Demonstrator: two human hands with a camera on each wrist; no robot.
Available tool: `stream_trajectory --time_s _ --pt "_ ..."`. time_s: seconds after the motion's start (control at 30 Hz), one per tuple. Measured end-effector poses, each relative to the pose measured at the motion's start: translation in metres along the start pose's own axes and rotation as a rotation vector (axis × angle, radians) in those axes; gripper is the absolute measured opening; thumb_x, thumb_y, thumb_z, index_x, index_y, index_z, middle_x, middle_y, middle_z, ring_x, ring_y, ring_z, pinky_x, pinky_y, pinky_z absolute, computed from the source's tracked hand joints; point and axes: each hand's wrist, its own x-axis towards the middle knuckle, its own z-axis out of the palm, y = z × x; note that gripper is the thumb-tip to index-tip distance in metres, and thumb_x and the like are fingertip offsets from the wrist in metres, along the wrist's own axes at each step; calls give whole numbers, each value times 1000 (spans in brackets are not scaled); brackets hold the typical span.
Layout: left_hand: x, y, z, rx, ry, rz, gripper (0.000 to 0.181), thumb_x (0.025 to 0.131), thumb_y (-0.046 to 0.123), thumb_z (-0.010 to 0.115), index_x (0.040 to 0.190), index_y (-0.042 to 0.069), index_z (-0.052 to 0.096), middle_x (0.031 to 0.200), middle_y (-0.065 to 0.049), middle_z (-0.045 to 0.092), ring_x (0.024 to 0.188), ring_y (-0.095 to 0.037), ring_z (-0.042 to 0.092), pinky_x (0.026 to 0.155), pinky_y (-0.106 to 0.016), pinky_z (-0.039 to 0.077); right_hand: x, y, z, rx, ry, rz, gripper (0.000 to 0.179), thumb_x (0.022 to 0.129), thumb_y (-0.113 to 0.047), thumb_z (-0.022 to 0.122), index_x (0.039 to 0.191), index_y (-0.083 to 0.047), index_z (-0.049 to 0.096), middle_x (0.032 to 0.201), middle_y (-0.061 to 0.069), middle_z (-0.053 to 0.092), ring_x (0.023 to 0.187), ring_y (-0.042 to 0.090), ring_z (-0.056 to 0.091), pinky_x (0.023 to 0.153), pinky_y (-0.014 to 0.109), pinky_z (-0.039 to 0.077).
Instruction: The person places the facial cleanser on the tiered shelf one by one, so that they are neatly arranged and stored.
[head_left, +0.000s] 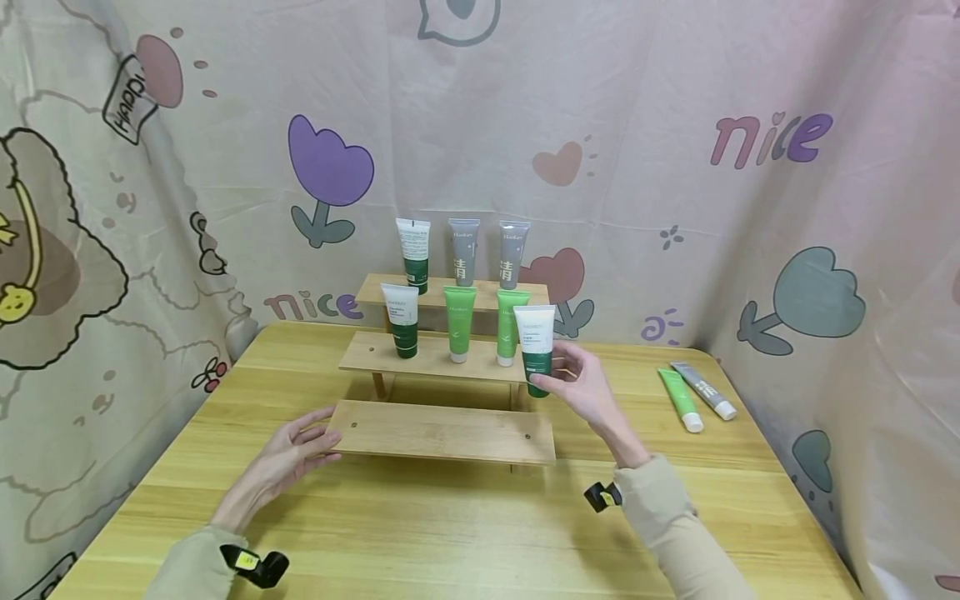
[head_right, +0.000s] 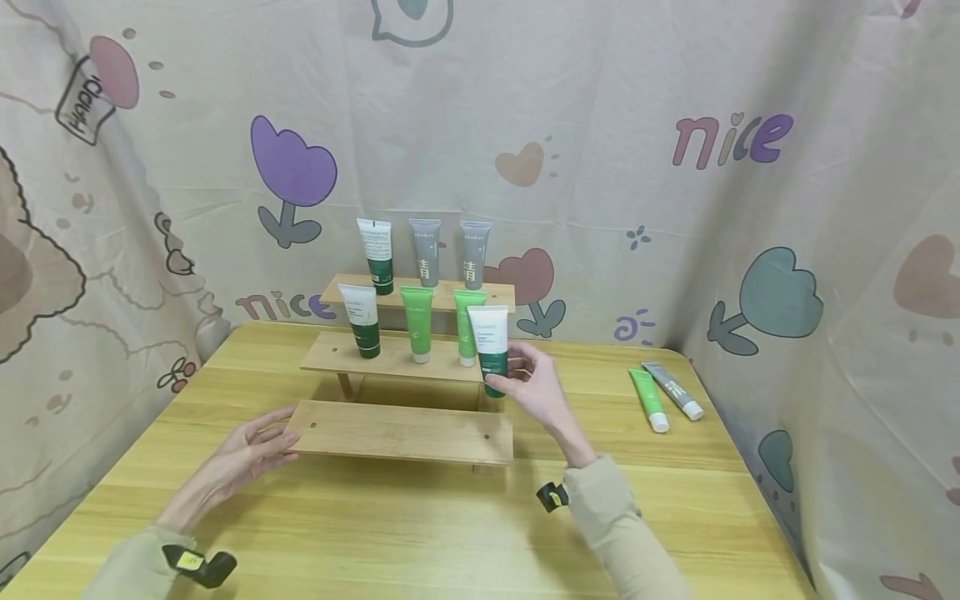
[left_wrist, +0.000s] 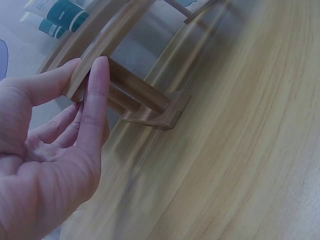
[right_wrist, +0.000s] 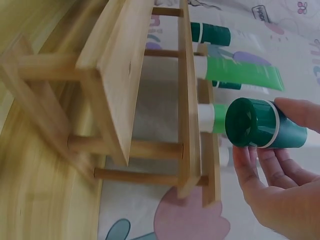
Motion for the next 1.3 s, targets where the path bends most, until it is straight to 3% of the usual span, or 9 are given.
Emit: stream_trajectory --time_s 0.13,0.37,0.53,0.93,1.1,1.3 --pt "0 0 0 -3 -4 0 78 103 9 56 158 -7 3 143 -24 33 107 -7 62 97 -26 61 2 -2 9 20 -17 -15 51 83 2 76 130 3 59 115 25 65 95 16 64 88 20 58" --pt "0 -1 -1 -11 -13 7 78 103 8 56 158 -7 3 129 -8 46 105 -8 63 96 -25 62 5 -5 26 25 -54 -20 50 83 1 76 130 2 59 118 25 66 100 21 66 98 33 59" --pt "0 -1 -1 -13 -16 10 78 103 8 55 158 -8 2 130 -10 44 105 -8 62 96 -25 62 7 -7 38 23 -74 0 54 83 1 76 133 1 58 119 23 65 101 21 66 102 41 59" --pt "0 -1 -2 -31 -34 20 77 103 7 54 157 -9 2 121 -2 53 105 -9 63 96 -25 62 11 -9 72 17 -107 -57 50 81 4 77 129 3 61 118 24 64 103 27 65 102 44 59" --pt "0 0 -1 -18 -20 8 77 103 7 55 158 -8 3 124 -4 51 105 -9 63 97 -25 61 12 -9 88 8 -143 -100 47 81 3 78 125 6 61 118 26 64 102 32 67 97 42 62" --pt "0 1 -1 -10 -13 2 77 103 8 55 158 -7 3 126 -6 48 105 -9 63 97 -25 61 14 -9 109 -41 -191 -109 48 81 -1 79 126 0 63 121 22 65 105 33 68 96 40 61"
